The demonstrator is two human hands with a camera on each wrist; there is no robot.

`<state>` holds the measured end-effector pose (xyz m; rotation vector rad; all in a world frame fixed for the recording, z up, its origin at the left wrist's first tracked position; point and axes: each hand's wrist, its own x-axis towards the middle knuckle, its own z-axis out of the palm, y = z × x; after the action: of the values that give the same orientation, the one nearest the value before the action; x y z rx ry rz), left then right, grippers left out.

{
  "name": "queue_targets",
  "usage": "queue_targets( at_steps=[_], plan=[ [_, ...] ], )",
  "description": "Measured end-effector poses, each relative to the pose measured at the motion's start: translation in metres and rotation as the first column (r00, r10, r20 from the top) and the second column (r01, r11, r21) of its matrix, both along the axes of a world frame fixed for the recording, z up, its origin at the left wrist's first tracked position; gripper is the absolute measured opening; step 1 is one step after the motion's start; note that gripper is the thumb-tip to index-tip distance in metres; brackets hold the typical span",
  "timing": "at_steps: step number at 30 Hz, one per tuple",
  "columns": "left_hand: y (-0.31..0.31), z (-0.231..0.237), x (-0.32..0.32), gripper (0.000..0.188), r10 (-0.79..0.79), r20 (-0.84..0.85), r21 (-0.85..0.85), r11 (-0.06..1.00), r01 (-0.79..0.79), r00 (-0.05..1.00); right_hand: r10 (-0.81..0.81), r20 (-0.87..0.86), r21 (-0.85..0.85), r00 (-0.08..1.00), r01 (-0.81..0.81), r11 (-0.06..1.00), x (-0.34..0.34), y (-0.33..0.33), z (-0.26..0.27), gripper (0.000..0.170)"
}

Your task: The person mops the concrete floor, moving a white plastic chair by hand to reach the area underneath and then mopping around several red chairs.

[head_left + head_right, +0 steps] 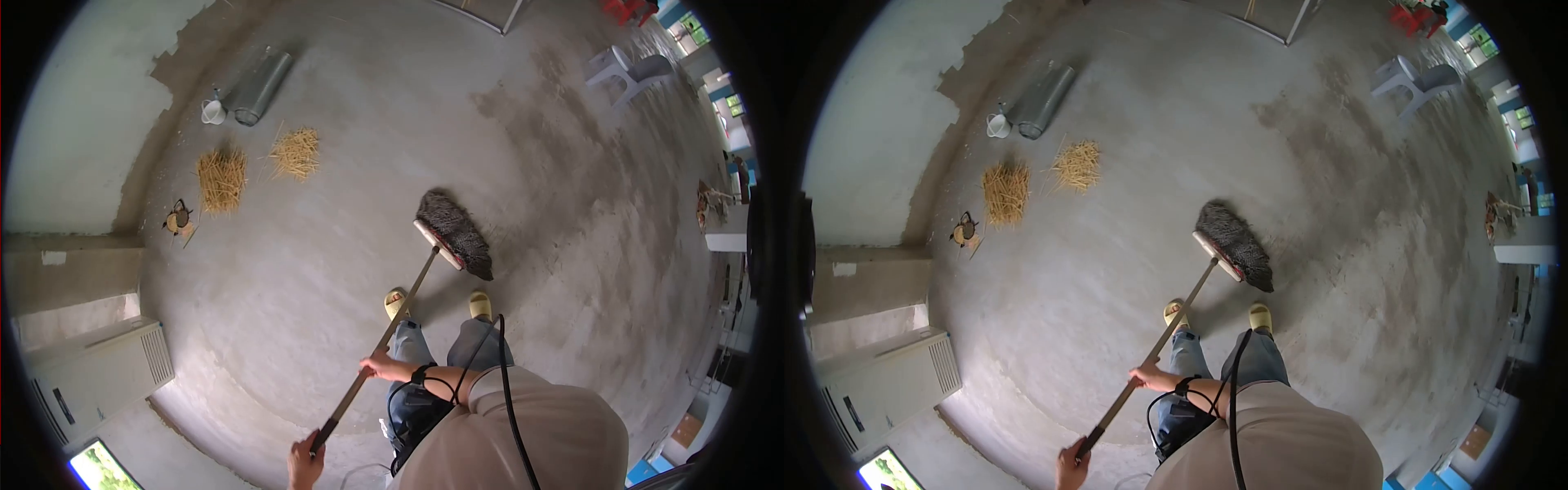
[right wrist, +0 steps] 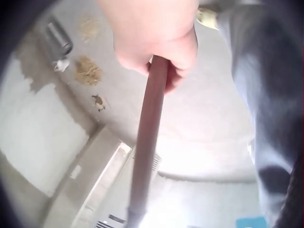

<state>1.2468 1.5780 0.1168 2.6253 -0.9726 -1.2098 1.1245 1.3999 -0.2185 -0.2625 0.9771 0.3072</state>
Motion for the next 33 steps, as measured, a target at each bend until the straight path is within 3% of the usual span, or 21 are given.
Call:
queue_targets(
  at_steps=[2, 4, 6, 9, 10, 11, 14, 15, 18, 19, 20, 21, 22, 23, 24, 26, 29, 30, 31, 32, 33],
  plan=[
    [0.096, -0.071, -0.026, 0.032, 0.262, -0.133, -0.145, 0.949, -0.281, 0.956, -0.005, -0.055, -0.158, 0.998, -0.004, 0.987, -0.004, 0.007, 0.033, 0.056],
    [0.079, -0.064, -0.031, 0.028, 0.172, -0.023, -0.203, 0.964, -0.173, 0.985, -0.029, -0.07, -0.296, 0.997, 0.007, 0.955, -0.014, 0.008, 0.037, 0.073],
    [0.084, -0.093, -0.036, 0.027, 0.113, 0.043, -0.299, 0.949, -0.095, 0.993, -0.082, -0.078, -0.306, 0.994, 0.055, 0.951, -0.02, 0.002, 0.016, 0.076],
    [0.06, -0.107, -0.038, 0.02, 0.121, 0.113, -0.269, 0.959, -0.087, 0.986, -0.086, -0.065, -0.312, 0.994, 0.062, 0.948, -0.022, -0.029, 0.02, 0.081],
    [0.054, -0.103, -0.04, 0.018, 0.165, 0.113, -0.292, 0.948, -0.127, 0.98, -0.111, -0.057, -0.299, 0.992, 0.089, 0.95, -0.022, -0.039, 0.022, 0.092],
    [-0.038, -0.043, -0.036, 0.015, 0.182, 0.084, -0.319, 0.936, -0.146, 0.98, -0.139, -0.052, -0.277, 0.989, 0.12, 0.953, -0.024, -0.045, 0.024, 0.104],
    [-0.034, -0.063, -0.064, 0.014, 0.212, 0.063, -0.305, 0.935, -0.183, 0.975, -0.254, -0.02, -0.383, 0.967, 0.227, 0.895, -0.039, -0.071, 0.026, 0.102],
    [-0.045, -0.065, -0.077, 0.014, 0.17, 0.09, -0.242, 0.959, -0.144, 0.981, -0.281, -0.03, -0.426, 0.959, 0.243, 0.871, -0.049, -0.084, 0.032, 0.096],
    [-0.07, -0.1, -0.111, 0.019, 0.139, 0.015, -0.287, 0.949, -0.128, 0.99, -0.348, -0.129, -0.586, 0.929, 0.211, 0.782, -0.081, -0.129, 0.028, 0.073],
    [-0.079, -0.127, -0.123, 0.02, 0.104, 0.012, -0.38, 0.921, -0.091, 0.995, -0.358, -0.159, -0.633, 0.92, 0.183, 0.752, -0.091, -0.151, 0.014, 0.083],
    [-0.086, -0.159, -0.123, 0.036, 0.058, -0.087, -0.222, 0.972, -0.076, 0.994, -0.406, -0.141, -0.683, 0.903, 0.208, 0.7, -0.103, -0.173, -0.003, 0.09],
    [-0.125, -0.176, -0.134, 0.032, 0.03, -0.112, -0.359, 0.931, -0.068, 0.993, -0.344, -0.263, -0.749, 0.901, 0.034, 0.662, -0.114, -0.2, -0.02, 0.093],
    [-0.158, -0.194, -0.146, 0.031, 0.0, -0.143, -0.297, 0.954, -0.043, 0.99, -0.333, -0.283, -0.81, 0.899, -0.038, 0.585, -0.128, -0.227, -0.042, 0.083],
    [-0.184, -0.212, -0.155, 0.037, -0.059, -0.228, -0.243, 0.97, 0.002, 0.972, -0.39, -0.333, -0.806, 0.859, -0.044, 0.59, -0.14, -0.252, -0.074, 0.067],
    [-0.231, -0.212, -0.161, 0.048, -0.123, -0.362, -0.116, 0.99, 0.086, 0.924, -0.349, -0.357, -0.696, 0.866, 0.002, 0.718, -0.147, -0.315, -0.025, 0.056],
    [-0.304, -0.234, -0.185, 0.056, -0.201, -0.363, -0.247, 0.962, 0.115, 0.91, -0.301, -0.249, -0.584, 0.921, 0.105, 0.805, -0.179, -0.391, -0.074, 0.049],
    [-0.407, -0.256, -0.216, 0.063, -0.322, -0.394, -0.405, 0.902, 0.151, 0.861, -0.36, -0.366, -0.711, 0.858, -0.008, 0.703, -0.204, -0.494, -0.01, 0.051],
    [-0.453, -0.236, -0.218, 0.059, -0.101, -0.68, -0.173, 0.985, -0.025, 0.726, -0.173, -0.365, -0.805, 0.915, -0.217, 0.552, -0.222, -0.515, -0.002, 0.06],
    [-0.482, -0.247, -0.226, 0.047, 0.082, -0.852, -0.087, 0.952, -0.294, 0.517, 0.019, -0.401, -0.86, 0.916, -0.384, 0.337, -0.236, -0.528, 0.006, 0.069],
    [-0.536, -0.245, -0.223, 0.034, 0.235, -0.934, 0.126, 0.921, -0.368, 0.27, -0.026, -0.404, -0.877, 0.914, -0.379, 0.296, -0.246, -0.541, 0.044, 0.069],
    [-0.557, -0.228, -0.22, 0.029, 0.261, -0.928, 0.146, 0.912, -0.384, 0.267, -0.048, -0.303, -0.812, 0.952, -0.232, 0.535, -0.244, -0.536, 0.075, 0.067]
  ],
)
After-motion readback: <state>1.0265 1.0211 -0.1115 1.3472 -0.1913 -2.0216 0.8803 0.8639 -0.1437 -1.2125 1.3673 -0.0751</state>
